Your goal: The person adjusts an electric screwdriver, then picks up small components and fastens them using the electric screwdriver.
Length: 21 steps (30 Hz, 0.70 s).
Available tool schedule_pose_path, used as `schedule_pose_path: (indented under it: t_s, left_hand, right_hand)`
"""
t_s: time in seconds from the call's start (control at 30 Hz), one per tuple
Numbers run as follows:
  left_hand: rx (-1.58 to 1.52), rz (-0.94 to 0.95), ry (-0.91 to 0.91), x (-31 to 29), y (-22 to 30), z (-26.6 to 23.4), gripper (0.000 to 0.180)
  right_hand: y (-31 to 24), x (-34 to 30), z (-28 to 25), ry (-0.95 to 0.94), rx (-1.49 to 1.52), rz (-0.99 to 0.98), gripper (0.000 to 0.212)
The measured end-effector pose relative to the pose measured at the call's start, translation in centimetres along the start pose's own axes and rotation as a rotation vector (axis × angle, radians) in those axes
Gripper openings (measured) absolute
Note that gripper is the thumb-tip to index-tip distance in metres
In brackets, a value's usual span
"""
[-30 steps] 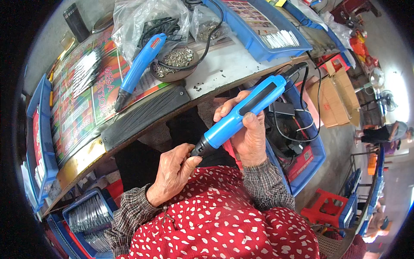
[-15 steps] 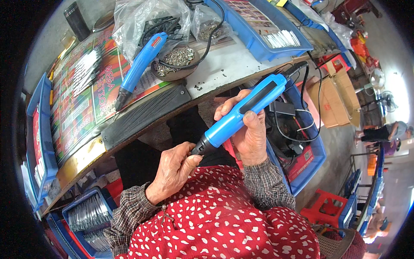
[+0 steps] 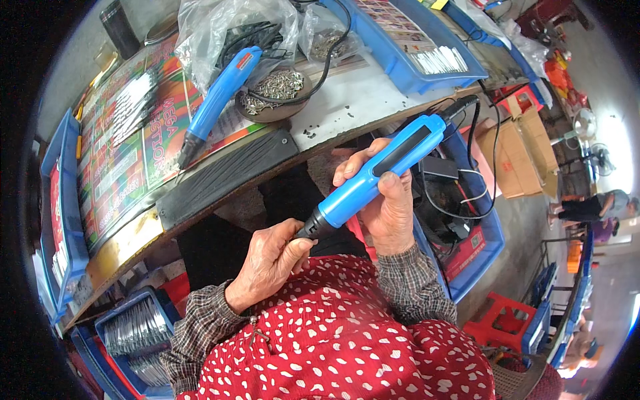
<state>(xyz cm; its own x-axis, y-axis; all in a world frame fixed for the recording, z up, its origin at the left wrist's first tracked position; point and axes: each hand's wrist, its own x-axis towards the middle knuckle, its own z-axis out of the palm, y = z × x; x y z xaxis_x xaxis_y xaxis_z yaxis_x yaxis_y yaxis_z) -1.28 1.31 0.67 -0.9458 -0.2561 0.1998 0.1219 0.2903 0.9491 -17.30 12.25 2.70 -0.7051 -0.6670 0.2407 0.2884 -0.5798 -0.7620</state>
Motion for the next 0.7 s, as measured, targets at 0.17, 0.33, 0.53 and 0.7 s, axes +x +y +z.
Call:
schedule_pose_path:
  t_s: [0.17, 0.33, 0.53, 0.7]
  left_hand:
    - [-0.116, -0.091, -0.054, -0.04, 0.42, -0.3, 0.033]
    - [-0.239, -0.199, -0.126, -0.04, 0.79, -0.65, 0.036]
    - [-0.183, -0.177, -0.047, -0.29, 0.01, -0.28, 0.028]
    - [-0.074, -0.067, 0.046, -0.17, 0.87, -0.53, 0.029]
  right_hand:
    - [-0.08, -0.03, 0.05, -0.009, -0.001, 0.003, 0.047]
    - [0.06, -0.12, -0.06, -0.014, 0.011, 0.004, 0.047]
    - [0.21, -0.01, -0.08, -0.009, 0.01, 0.007, 0.047]
    - [0.07, -0.03, -0.1, -0.007, 0.017, 0.016, 0.047]
